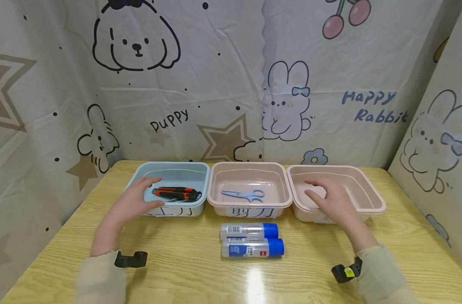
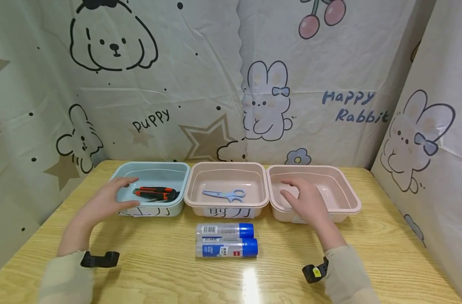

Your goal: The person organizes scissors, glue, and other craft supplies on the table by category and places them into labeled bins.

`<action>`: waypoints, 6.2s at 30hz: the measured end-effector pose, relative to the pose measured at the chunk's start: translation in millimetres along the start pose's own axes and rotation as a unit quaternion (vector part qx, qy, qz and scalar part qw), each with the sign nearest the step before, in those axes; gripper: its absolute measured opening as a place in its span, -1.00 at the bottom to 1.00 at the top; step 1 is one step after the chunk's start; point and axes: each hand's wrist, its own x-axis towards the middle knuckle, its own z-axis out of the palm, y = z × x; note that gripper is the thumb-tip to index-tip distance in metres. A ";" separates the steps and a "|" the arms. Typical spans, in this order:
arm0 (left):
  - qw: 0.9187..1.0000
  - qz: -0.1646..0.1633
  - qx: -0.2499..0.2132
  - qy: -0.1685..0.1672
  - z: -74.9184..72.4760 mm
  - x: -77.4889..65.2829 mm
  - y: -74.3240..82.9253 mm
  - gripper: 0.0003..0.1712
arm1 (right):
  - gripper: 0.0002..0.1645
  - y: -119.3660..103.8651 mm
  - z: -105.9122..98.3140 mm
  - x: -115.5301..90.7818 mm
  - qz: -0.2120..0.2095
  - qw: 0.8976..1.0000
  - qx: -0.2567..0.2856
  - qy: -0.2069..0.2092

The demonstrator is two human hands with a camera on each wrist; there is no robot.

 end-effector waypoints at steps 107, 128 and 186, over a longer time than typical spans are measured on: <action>0.943 0.275 0.048 -0.181 134.6 25.9 196.3 -0.42 | 0.07 137.0 -51.6 -59.0 0.155 0.974 0.163 -0.030; 0.971 0.233 -0.012 -0.046 149.4 85.5 250.6 -0.55 | 0.06 139.8 -49.6 -57.5 0.164 0.973 0.163 -0.022; 0.989 0.116 0.085 -0.038 227.1 133.1 291.5 -0.73 | 0.05 136.4 -51.0 -59.8 0.166 0.970 0.177 -0.026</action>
